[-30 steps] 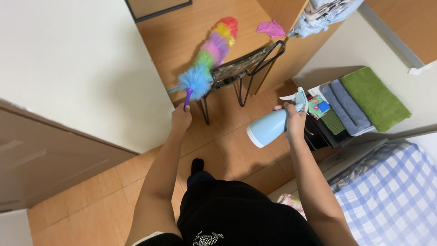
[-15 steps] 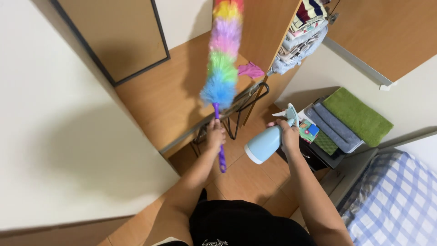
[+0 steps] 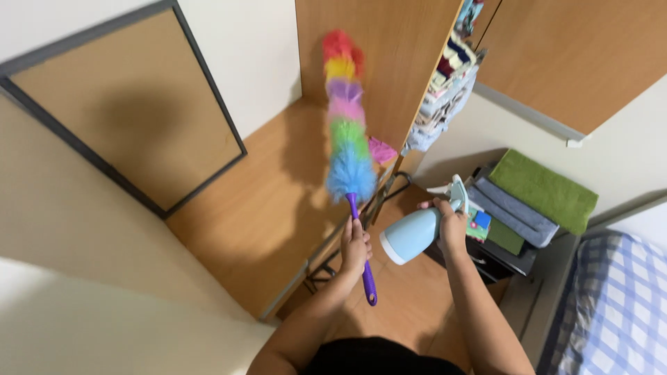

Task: The person dusts a wooden cabinet and wall with a rainbow duster, then wipes the cabinet with a pink cloth. They spray the cabinet with a blue spray bottle and wipe it again. The person then takes several folded clothes and linens from the cabinet and places them on the bed.

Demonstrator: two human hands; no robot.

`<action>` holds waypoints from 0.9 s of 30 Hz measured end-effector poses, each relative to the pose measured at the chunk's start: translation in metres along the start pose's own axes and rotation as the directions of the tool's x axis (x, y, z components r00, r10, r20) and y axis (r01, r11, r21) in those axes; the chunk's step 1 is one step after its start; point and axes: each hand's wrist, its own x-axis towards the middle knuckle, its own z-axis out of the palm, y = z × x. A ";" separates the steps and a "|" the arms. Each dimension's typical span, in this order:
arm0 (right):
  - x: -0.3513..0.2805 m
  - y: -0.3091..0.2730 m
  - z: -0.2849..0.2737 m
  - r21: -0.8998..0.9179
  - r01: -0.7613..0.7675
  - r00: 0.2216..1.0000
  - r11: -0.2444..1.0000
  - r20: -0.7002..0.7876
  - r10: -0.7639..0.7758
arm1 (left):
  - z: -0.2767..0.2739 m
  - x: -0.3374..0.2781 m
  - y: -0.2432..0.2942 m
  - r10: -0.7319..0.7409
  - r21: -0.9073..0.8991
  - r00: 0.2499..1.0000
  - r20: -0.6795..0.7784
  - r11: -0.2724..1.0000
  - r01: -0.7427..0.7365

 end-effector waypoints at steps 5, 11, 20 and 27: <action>0.039 0.022 -0.008 0.081 -0.013 0.998 0.997 0.054 0.008 | 0.008 0.088 0.011 0.179 0.031 0.978 0.110 0.983 -0.183; 0.077 -0.023 0.005 0.041 0.067 0.994 0.997 0.080 -0.070 | 0.061 0.206 0.051 0.243 -0.119 0.969 0.032 0.964 -0.238; 0.220 0.012 -0.055 0.014 0.061 0.980 0.998 0.187 -0.063 | 0.155 0.281 -0.014 0.539 -0.098 0.842 0.029 0.840 -0.534; 0.231 -0.062 -0.025 0.053 0.076 0.972 0.996 0.217 -0.086 | 0.209 0.326 0.087 0.682 0.231 0.731 -0.029 0.716 -0.658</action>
